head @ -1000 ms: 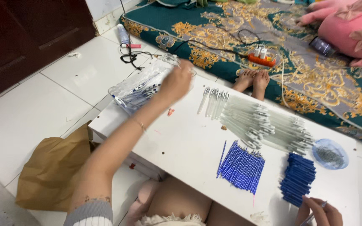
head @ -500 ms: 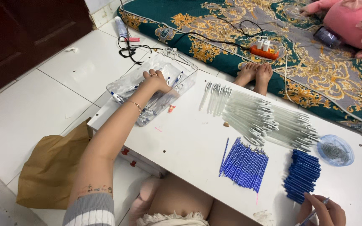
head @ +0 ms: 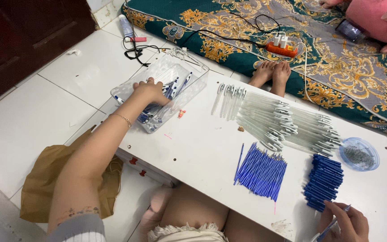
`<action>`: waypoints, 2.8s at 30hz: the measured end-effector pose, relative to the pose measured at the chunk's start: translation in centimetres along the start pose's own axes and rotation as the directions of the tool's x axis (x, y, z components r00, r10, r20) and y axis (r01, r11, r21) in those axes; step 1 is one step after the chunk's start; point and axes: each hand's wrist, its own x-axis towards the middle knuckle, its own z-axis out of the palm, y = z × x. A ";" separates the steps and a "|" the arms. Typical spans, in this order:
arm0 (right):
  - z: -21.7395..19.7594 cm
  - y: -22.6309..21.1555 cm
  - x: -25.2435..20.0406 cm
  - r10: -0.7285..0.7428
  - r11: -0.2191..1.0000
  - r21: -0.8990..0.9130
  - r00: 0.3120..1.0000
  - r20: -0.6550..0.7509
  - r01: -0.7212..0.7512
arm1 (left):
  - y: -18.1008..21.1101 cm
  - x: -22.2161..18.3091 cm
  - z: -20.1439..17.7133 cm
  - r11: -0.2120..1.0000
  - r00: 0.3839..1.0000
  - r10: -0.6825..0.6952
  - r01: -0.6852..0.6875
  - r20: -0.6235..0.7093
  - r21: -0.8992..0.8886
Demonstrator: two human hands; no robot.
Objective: The person picks up pen barrels, inserts ink cartridges, and attaches caps by hand, then places the assembled pens into a clear tray.
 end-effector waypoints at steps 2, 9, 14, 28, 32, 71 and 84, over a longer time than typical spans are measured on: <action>0.0 0.3 -0.1 -0.010 1.000 0.010 1.000 0.008 0.010 | 0.1 -0.9 -0.1 1.000 1.000 0.011 -0.011 0.004 -0.002; -0.5 0.0 0.5 -0.015 0.999 0.034 0.996 0.083 0.012 | -0.8 4.6 4.1 0.957 0.939 0.258 -0.280 -0.226 -0.072; -0.2 -0.1 0.4 -0.013 1.000 0.027 0.999 0.051 0.011 | -0.6 6.0 4.6 0.961 0.927 0.255 -0.275 -0.276 -0.036; -0.6 -1.4 0.8 0.014 0.999 0.037 0.999 0.051 -0.016 | 0.6 1.7 -2.8 0.526 0.898 -0.076 -0.332 -0.432 -0.783; -0.4 -1.4 0.6 0.098 0.989 0.102 0.994 0.056 -0.103 | 2.0 -3.6 -4.3 0.359 0.404 -0.288 -0.795 -0.868 -0.489; -2.0 -5.7 5.7 -0.041 0.961 0.275 0.999 0.028 0.032 | 13.9 -10.9 8.9 0.366 0.287 0.324 -0.917 -0.901 -0.160; 8.2 -9.5 18.6 0.160 0.389 0.919 0.987 -0.006 -0.058 | 29.1 -10.2 8.1 -0.669 0.317 0.660 -0.164 -0.682 -0.724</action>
